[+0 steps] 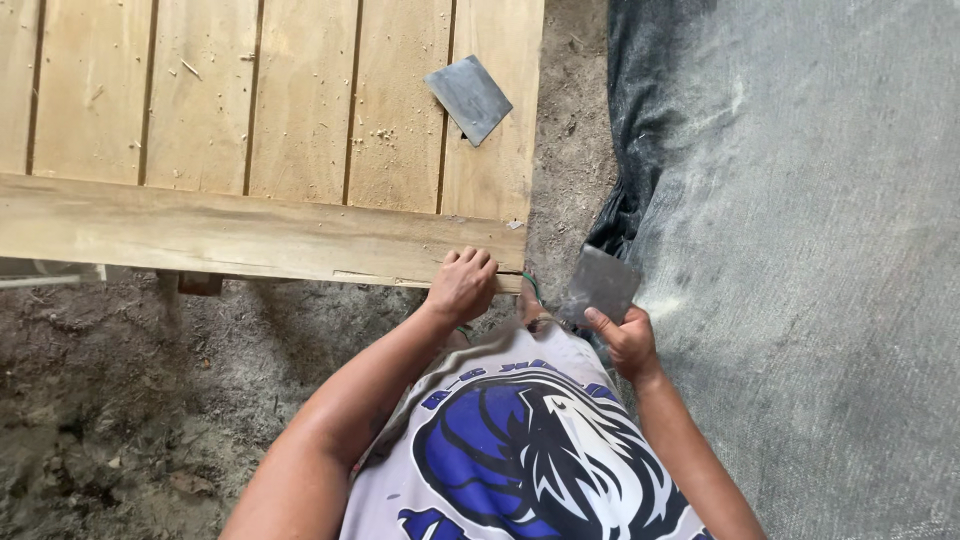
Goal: The person uses a small metal scraper and various pieces of sandpaper to smooth the surface, grooves, and edges of a wooden door frame.
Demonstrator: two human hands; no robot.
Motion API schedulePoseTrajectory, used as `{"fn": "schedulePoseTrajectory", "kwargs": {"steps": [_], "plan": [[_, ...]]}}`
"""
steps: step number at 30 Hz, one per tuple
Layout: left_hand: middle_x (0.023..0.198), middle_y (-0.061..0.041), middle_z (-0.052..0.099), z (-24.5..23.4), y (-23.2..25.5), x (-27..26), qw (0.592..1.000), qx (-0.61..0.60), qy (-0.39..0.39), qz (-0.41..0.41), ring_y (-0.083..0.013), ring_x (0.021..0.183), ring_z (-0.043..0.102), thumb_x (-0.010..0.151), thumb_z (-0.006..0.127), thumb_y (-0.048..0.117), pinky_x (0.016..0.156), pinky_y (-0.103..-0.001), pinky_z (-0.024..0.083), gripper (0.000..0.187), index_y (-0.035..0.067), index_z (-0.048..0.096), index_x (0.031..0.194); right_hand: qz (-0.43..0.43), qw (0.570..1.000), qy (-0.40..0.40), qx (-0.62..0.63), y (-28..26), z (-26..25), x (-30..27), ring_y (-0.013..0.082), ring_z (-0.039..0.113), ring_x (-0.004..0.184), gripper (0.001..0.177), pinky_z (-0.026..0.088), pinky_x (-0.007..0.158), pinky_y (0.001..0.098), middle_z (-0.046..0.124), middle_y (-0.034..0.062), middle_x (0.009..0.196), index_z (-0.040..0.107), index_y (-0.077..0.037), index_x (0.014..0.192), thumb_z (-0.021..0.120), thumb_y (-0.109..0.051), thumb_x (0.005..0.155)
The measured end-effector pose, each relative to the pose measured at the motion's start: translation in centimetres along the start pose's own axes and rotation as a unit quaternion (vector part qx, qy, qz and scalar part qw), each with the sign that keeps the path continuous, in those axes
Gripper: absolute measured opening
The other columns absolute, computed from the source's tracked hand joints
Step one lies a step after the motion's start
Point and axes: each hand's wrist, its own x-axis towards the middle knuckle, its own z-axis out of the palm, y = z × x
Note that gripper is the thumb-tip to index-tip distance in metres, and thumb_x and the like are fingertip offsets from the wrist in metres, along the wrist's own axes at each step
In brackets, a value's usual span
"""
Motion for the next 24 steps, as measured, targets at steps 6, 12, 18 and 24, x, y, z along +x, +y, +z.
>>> {"fn": "schedulePoseTrajectory", "kwargs": {"steps": [6,12,18,24], "plan": [[0.111,-0.013,0.064,-0.4,-0.6,2.0,0.997,0.009,-0.064,0.045,-0.0259,0.105,0.059,0.095,0.048,0.011,0.089,-0.043,0.046,0.025,0.007,0.063,0.115,-0.008,0.986,0.058,0.159,-1.5,0.3,0.6,0.0253,0.073,0.097,0.024,0.064,0.086,0.0422,0.073,0.0156,0.109,0.063,0.004,0.120,0.062,-0.005,0.097],[0.111,-0.013,0.064,0.3,-1.8,-1.8,0.990,-0.005,0.008,0.140,-0.0303,0.108,0.060,0.093,0.053,0.015,0.088,-0.044,0.047,0.022,0.008,0.061,0.112,-0.016,0.983,0.093,0.156,0.2,-0.2,-0.9,0.0272,0.073,0.098,0.027,0.064,0.086,0.0434,0.071,0.0174,0.110,0.062,0.007,0.121,0.064,-0.005,0.097],[0.110,-0.009,0.072,0.5,-3.1,-5.5,0.978,-0.161,-0.133,0.034,-0.0285,0.091,0.070,0.103,0.048,0.016,0.085,-0.044,0.057,0.024,0.011,0.067,0.116,0.042,0.986,0.100,0.127,1.1,1.3,-2.8,0.0253,0.071,0.092,0.044,0.064,0.077,0.0436,0.068,0.0161,0.109,0.051,0.001,0.132,0.064,-0.006,0.090],[0.106,-0.010,0.072,2.3,-1.7,-10.4,0.977,-0.168,0.094,0.095,-0.0208,0.096,0.068,0.099,0.059,0.025,0.088,-0.039,0.058,0.021,0.012,0.071,0.088,0.173,0.962,-0.030,0.208,1.2,4.0,0.7,0.0275,0.073,0.092,0.043,0.065,0.077,0.0437,0.068,0.0182,0.108,0.052,0.005,0.131,0.058,-0.018,0.096]]}}
